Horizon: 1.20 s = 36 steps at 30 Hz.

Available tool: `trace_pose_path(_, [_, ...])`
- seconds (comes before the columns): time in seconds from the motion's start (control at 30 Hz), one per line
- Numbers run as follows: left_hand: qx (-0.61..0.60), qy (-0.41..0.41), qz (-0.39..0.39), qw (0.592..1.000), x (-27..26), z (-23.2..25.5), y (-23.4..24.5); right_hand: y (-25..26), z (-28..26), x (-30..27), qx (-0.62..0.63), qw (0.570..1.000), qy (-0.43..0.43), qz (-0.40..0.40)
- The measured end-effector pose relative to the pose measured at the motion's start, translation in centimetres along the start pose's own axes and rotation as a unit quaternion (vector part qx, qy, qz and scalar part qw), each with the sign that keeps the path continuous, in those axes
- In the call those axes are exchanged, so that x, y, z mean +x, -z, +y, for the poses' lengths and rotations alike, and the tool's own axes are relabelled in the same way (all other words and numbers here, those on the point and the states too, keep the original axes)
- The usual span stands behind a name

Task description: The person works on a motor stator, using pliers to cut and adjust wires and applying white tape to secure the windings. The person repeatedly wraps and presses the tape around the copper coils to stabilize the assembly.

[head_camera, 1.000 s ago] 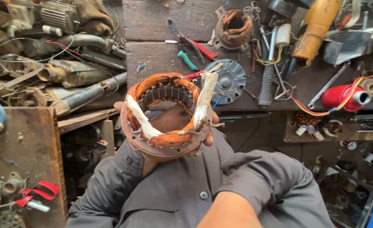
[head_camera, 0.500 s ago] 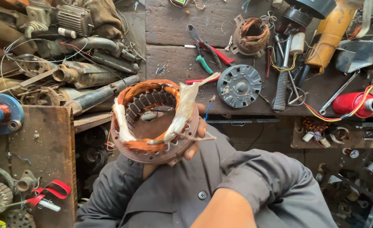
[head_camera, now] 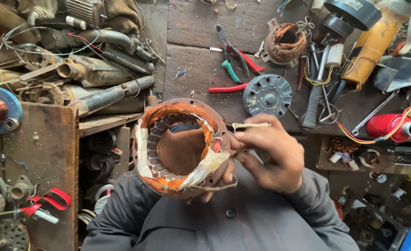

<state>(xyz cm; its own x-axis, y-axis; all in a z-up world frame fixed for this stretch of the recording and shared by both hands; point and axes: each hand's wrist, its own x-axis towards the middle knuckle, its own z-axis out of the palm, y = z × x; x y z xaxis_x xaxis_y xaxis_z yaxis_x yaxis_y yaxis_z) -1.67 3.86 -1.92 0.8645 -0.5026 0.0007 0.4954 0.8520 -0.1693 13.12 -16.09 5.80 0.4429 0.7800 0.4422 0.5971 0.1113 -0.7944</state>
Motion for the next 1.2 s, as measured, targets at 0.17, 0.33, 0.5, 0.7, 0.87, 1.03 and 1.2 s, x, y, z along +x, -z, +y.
trace_pose_path(0.17, [-0.012, 0.016, 0.003, 1.000, 1.5, 0.3, 0.4, 1.8, -1.4, -0.9, -0.028, 0.987, 0.135, -0.082])
trace_pose_path(0.33, [-0.028, 0.015, 0.012, 0.999, 1.9, 0.3, -0.9, 1.9, -2.1, 0.2, -0.049, 0.971, 0.197, -0.122])
trace_pose_path(0.5, [0.040, 0.030, -0.003, 0.999, 2.2, 0.9, 0.0, 2.1, -2.3, -0.3, 0.016, 0.997, -0.028, 0.064])
trace_pose_path(0.7, [-0.020, 0.011, 0.045, 0.999, 2.2, 0.4, 2.7, 1.7, -2.7, -0.3, 0.066, 0.986, -0.152, 0.035])
trace_pose_path(0.87, [0.013, 0.009, 0.016, 1.000, 2.1, 0.1, 3.0, 1.2, -1.8, -2.6, 0.145, 0.968, -0.201, 0.047])
trace_pose_path(1.03, [0.015, -0.012, 0.008, 1.000, 1.7, 0.2, 3.2, 0.5, -0.1, -4.3, 0.353, 0.895, -0.267, 0.057])
trace_pose_path(1.2, [0.013, -0.028, -0.002, 1.000, 1.7, -0.1, 4.7, 0.5, -0.1, -4.2, 0.324, 0.900, -0.284, 0.060])
